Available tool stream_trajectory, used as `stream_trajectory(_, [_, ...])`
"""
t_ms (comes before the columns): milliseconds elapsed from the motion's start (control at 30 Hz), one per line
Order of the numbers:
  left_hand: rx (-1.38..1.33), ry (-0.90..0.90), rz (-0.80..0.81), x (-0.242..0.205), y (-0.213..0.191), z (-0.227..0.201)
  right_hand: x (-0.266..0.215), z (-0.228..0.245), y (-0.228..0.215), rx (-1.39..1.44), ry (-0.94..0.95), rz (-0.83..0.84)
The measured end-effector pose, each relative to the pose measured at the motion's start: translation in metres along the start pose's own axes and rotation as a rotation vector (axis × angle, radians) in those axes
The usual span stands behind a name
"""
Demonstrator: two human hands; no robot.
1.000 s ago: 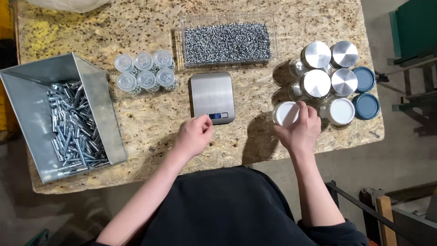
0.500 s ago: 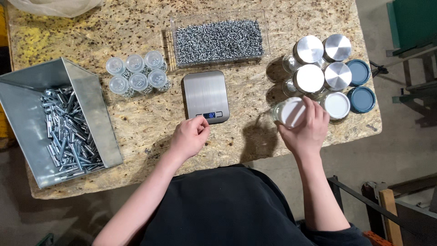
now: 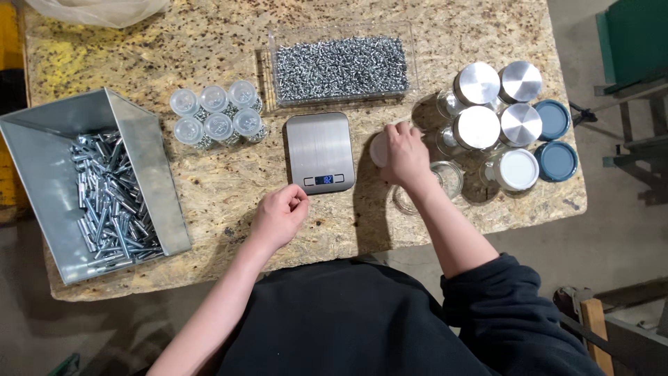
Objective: The person places small metal fasteners into a clear plastic container on a digital scale, adjusts the quantity by hand, and then seals the container with a lid. The process is repeated with a second container, and the person also weighs a larger tray of fasteners.
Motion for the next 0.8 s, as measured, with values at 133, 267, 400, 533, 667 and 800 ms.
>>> stream_trajectory(133, [-0.017, -0.030, 0.010, -0.007, 0.002, 0.005, 0.000, -0.019, 0.007, 0.022, -0.048, 0.020])
stream_trajectory(267, [0.000, -0.051, -0.006, -0.009, -0.001, 0.008, -0.046, -0.015, -0.046, 0.165, -0.045, -0.151])
stream_trajectory(400, [-0.013, -0.057, -0.107, -0.006, 0.001, 0.032, -0.113, -0.014, -0.086, 0.318, 0.224, -0.241])
stream_trajectory(533, [0.134, 0.052, -0.290, 0.008, 0.000, 0.081, -0.130, -0.027, -0.062, 0.362, 0.417, -0.093])
stream_trajectory(667, [0.297, 0.243, -0.512, 0.016, -0.010, 0.127, -0.137, -0.029, -0.054, 0.404, 0.247, -0.423])
stream_trajectory(800, [0.390, 0.383, -0.606, 0.018, -0.006, 0.146, -0.118, -0.004, -0.079, 0.596, 0.006, -0.453])
Point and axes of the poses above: each hand's wrist, its own x-axis towards the middle knuckle, its own y-axis out of the palm, z = x × y, the point moved 2 cm from there along x, towards the middle knuckle, and after that the axes turned 8 degrees about x, right-handed, at the moved point
